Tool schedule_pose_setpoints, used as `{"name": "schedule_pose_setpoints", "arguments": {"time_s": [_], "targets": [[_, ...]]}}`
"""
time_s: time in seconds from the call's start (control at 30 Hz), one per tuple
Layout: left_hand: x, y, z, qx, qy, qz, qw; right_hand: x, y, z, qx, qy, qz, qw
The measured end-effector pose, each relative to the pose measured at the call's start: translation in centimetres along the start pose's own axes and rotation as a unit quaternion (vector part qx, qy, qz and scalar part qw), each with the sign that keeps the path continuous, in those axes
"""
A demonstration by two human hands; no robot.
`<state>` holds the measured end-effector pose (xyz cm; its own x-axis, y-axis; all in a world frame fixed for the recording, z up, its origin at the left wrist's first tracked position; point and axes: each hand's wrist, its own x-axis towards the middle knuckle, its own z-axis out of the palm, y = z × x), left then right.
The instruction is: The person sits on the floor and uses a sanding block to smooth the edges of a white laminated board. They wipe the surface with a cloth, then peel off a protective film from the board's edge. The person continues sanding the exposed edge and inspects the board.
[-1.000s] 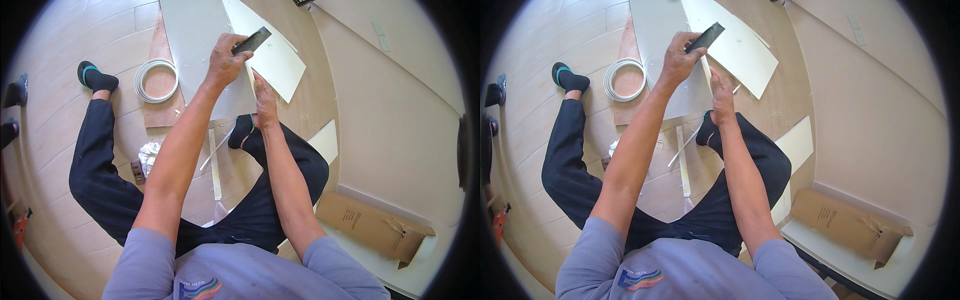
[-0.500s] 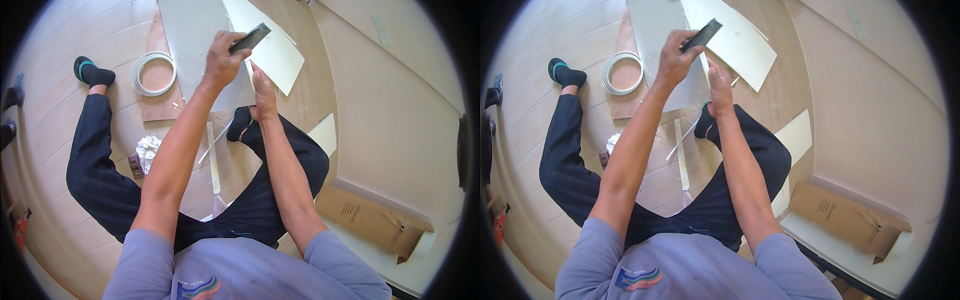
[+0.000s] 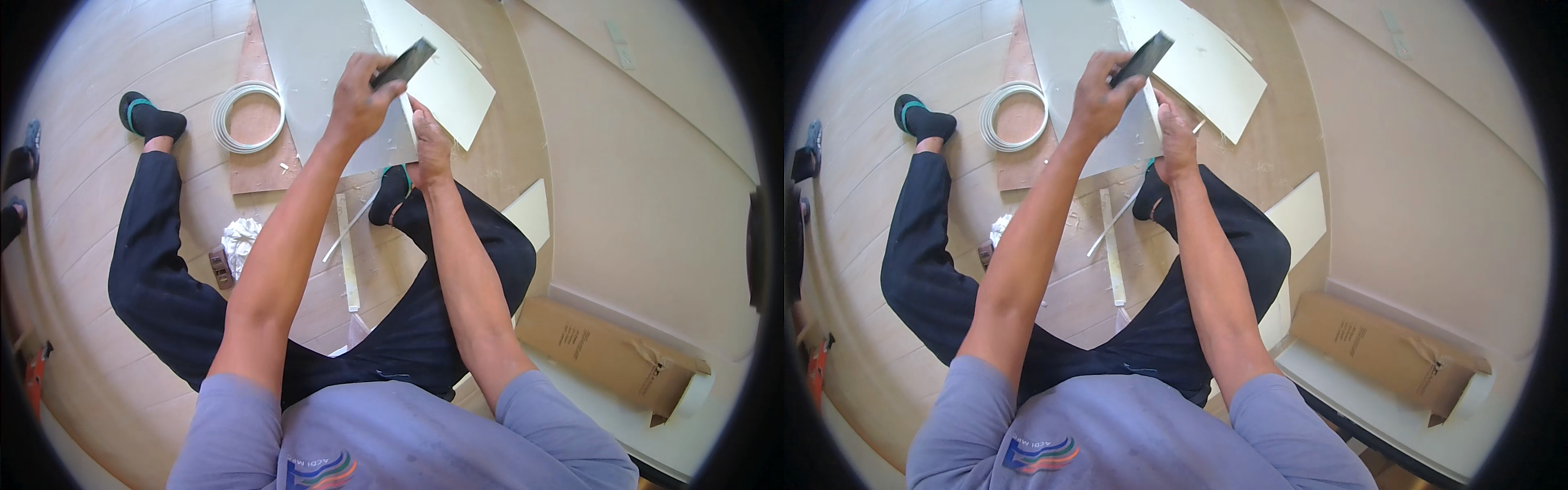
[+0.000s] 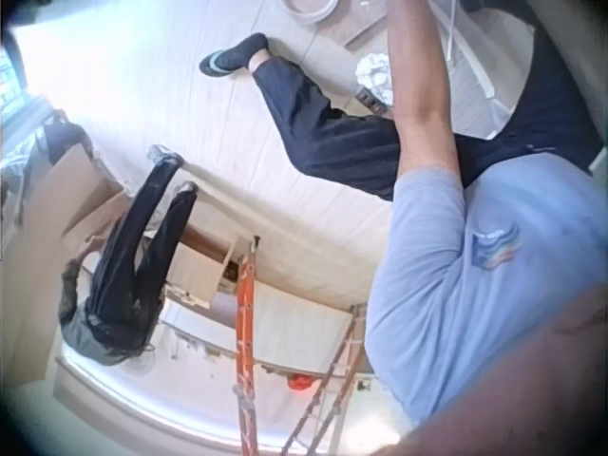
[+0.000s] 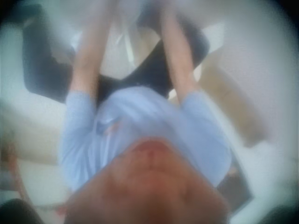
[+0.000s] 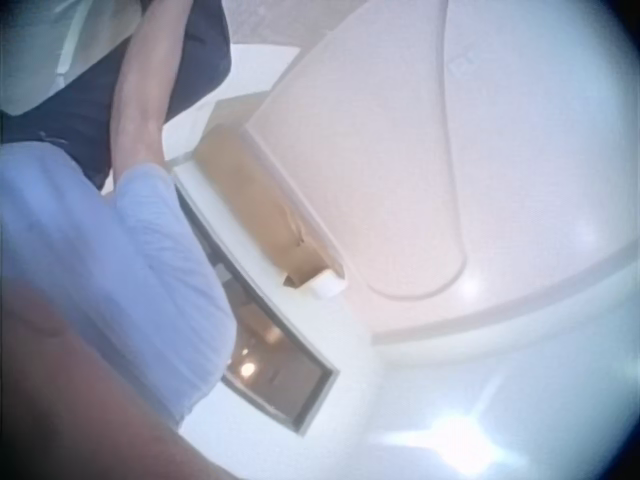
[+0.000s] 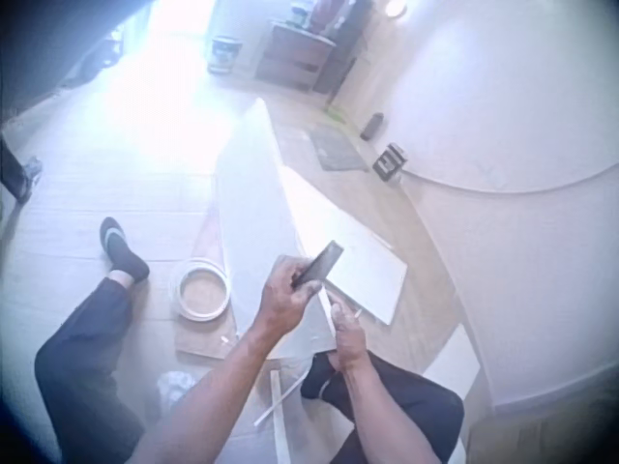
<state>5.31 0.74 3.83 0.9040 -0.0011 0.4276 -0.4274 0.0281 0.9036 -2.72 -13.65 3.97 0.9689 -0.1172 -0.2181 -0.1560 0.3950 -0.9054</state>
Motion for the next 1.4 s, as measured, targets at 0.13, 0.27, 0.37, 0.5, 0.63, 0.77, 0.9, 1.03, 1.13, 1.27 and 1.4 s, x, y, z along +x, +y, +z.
{"name": "schedule_pose_setpoints", "arguments": {"time_s": [0.13,0.27,0.37,0.5,0.63,0.77,0.9,1.03,1.13,1.27,1.4], "targets": [[0.2,-1.3,1.7,0.030,0.014,0.026,0.999,0.1,0.6,0.0,0.027,0.030,0.008,0.999],[-8.6,0.2,2.0,0.008,-0.026,-0.051,0.998,0.8,0.7,-2.0,0.041,0.019,0.004,0.999],[-10.5,1.0,0.8,-0.048,-0.051,-0.111,0.991,0.1,0.0,-0.8,0.032,0.031,0.014,0.999],[-1.5,1.9,-0.4,0.001,-0.013,0.005,1.000,-0.3,0.2,0.6,0.011,0.028,0.020,0.999],[-0.2,0.9,2.1,0.022,0.001,0.011,1.000,-0.1,0.9,-0.2,0.068,0.033,0.032,0.997],[-8.2,1.1,1.7,0.037,-0.031,-0.017,0.999,0.0,1.7,-1.9,0.106,-0.006,0.026,0.994],[-11.1,2.3,0.2,-0.016,-0.066,-0.076,0.995,0.2,0.9,-1.1,0.065,0.017,0.006,0.998],[-4.0,1.9,0.7,0.027,0.008,-0.010,1.000,-0.3,0.6,0.5,0.080,0.016,0.047,0.996],[-3.0,1.8,1.8,0.032,0.014,0.005,0.999,-0.3,1.1,0.2,0.090,0.034,0.039,0.995],[-9.5,2.6,1.1,0.039,-0.032,-0.032,0.998,-0.2,1.0,-0.1,0.116,0.019,0.033,0.993],[-13.1,3.3,0.0,-0.029,-0.064,-0.102,0.992,-0.5,0.4,-0.4,0.109,-0.002,0.028,0.994]]}}
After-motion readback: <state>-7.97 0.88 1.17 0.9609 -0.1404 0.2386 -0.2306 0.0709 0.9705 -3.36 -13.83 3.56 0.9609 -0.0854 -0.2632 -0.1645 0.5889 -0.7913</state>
